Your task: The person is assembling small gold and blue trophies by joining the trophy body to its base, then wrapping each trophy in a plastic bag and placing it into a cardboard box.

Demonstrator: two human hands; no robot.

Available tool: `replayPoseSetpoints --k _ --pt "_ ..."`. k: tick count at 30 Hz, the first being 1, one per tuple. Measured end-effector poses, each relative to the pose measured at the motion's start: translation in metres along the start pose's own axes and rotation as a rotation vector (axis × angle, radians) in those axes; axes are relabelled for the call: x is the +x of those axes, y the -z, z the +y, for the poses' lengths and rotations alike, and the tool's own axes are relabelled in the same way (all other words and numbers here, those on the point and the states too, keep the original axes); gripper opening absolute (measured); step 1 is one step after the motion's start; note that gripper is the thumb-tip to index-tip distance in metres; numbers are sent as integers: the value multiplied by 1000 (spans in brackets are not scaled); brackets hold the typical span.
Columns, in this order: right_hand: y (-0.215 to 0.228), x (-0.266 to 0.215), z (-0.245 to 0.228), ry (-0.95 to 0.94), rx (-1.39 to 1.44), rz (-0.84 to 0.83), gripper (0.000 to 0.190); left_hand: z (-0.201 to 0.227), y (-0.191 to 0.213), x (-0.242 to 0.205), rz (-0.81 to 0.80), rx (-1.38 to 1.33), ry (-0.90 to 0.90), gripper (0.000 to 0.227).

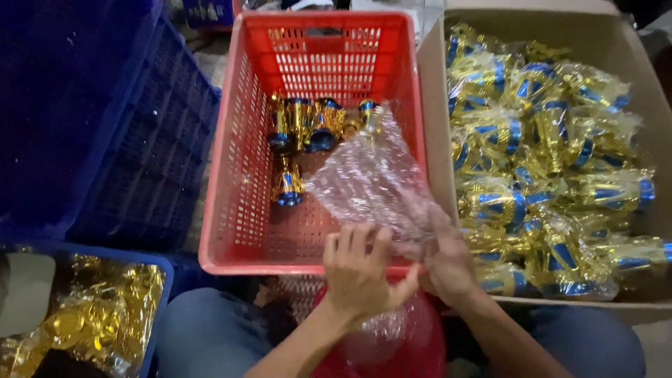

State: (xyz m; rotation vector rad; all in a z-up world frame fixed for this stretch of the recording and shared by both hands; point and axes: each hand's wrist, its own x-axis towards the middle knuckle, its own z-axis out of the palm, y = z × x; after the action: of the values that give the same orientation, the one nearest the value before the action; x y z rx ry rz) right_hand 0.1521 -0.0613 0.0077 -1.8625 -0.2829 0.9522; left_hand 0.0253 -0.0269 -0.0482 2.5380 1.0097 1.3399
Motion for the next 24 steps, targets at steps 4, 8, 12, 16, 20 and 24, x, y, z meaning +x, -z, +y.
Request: replayPoseSetpoints --k 4,8,12,16,20,24 --pt "-11 -2 7 -52 -149 -146 62 -18 -14 -8 -53 162 0 40" --pt "-6 22 8 -233 -38 -311 50 -29 -19 -15 -115 229 9 12" --pt "53 113 72 117 35 -453 70 -49 12 11 -171 42 252 27" --pt "18 140 42 128 -141 -301 45 -40 22 18 -191 -62 407 21" --pt "-87 142 9 268 -583 -364 20 -23 37 20 -63 -296 371 16" --pt "-196 142 42 275 -1112 -363 42 -39 32 13 93 -352 425 17"
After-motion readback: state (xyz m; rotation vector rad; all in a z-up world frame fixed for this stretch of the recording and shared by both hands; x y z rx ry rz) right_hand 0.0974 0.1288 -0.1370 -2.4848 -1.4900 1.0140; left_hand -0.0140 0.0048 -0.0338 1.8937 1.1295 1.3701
